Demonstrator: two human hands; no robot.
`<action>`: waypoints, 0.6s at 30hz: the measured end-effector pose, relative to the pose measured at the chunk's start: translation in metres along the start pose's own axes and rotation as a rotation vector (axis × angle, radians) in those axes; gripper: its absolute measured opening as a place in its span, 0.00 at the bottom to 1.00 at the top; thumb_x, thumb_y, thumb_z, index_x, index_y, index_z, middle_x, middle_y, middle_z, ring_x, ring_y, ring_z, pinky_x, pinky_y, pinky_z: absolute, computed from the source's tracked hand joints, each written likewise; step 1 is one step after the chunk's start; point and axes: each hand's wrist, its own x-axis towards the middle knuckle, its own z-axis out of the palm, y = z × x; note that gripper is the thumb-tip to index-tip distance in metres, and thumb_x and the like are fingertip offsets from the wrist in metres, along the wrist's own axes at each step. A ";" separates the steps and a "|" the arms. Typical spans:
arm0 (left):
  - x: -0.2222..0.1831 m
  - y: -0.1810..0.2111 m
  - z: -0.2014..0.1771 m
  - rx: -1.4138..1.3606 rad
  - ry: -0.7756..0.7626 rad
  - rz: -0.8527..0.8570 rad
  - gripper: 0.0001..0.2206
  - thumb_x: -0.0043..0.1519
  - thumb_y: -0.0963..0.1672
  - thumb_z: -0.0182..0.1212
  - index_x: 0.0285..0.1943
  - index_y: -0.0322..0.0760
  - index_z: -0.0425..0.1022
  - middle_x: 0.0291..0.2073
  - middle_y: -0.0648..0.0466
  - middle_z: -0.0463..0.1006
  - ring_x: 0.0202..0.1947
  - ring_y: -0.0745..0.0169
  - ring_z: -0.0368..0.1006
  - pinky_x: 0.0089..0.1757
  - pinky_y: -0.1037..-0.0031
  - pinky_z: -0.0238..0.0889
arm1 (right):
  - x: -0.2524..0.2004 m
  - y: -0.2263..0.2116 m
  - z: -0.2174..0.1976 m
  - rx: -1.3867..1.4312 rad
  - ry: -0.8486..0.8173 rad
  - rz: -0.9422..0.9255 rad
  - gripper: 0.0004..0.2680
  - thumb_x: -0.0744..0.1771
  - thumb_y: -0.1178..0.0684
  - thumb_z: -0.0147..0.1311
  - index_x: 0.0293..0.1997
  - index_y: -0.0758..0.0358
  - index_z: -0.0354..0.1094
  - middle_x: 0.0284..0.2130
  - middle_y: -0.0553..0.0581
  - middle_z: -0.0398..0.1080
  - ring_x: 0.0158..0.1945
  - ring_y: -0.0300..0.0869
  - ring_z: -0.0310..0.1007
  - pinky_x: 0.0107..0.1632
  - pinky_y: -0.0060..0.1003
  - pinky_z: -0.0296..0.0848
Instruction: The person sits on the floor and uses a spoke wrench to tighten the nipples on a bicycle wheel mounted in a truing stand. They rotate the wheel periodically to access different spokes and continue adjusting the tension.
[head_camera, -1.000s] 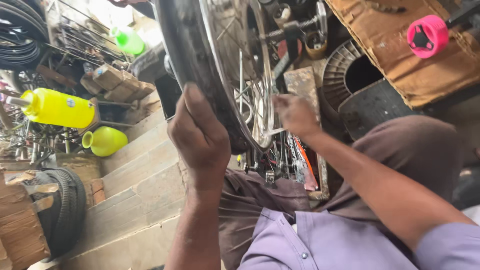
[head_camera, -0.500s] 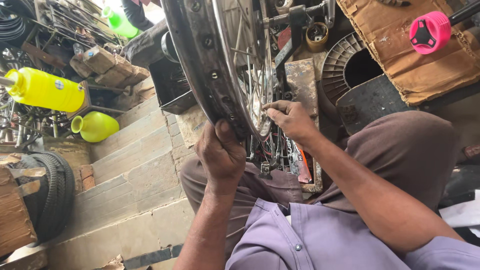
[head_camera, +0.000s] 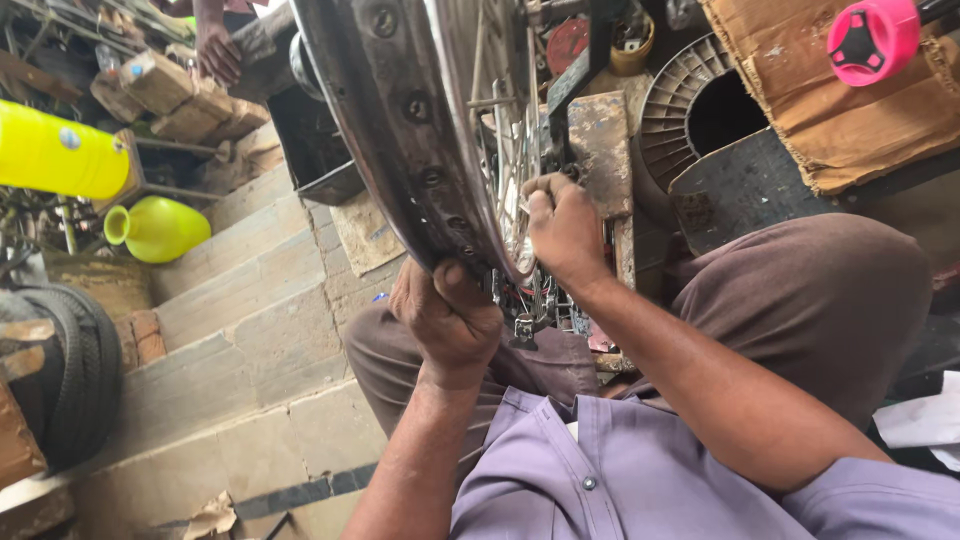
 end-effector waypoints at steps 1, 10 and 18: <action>0.000 0.000 -0.001 -0.002 0.001 0.000 0.14 0.75 0.45 0.43 0.41 0.32 0.70 0.28 0.49 0.72 0.28 0.48 0.72 0.34 0.61 0.63 | 0.001 0.000 -0.001 -0.045 -0.023 0.015 0.08 0.69 0.55 0.49 0.44 0.64 0.75 0.28 0.60 0.77 0.31 0.46 0.79 0.39 0.43 0.75; 0.039 0.034 -0.019 0.001 -0.036 -0.086 0.17 0.76 0.47 0.41 0.43 0.33 0.74 0.25 0.54 0.74 0.21 0.63 0.72 0.26 0.70 0.61 | 0.005 -0.008 -0.030 -0.172 0.005 -0.153 0.09 0.71 0.51 0.51 0.49 0.65 0.74 0.29 0.63 0.76 0.32 0.50 0.78 0.38 0.44 0.73; 0.121 0.055 -0.026 0.046 0.006 -0.087 0.21 0.82 0.45 0.43 0.33 0.30 0.68 0.18 0.52 0.65 0.18 0.64 0.59 0.25 0.69 0.51 | 0.047 0.003 0.030 0.207 0.229 -0.129 0.16 0.78 0.46 0.48 0.36 0.66 0.69 0.21 0.53 0.63 0.27 0.41 0.62 0.37 0.39 0.65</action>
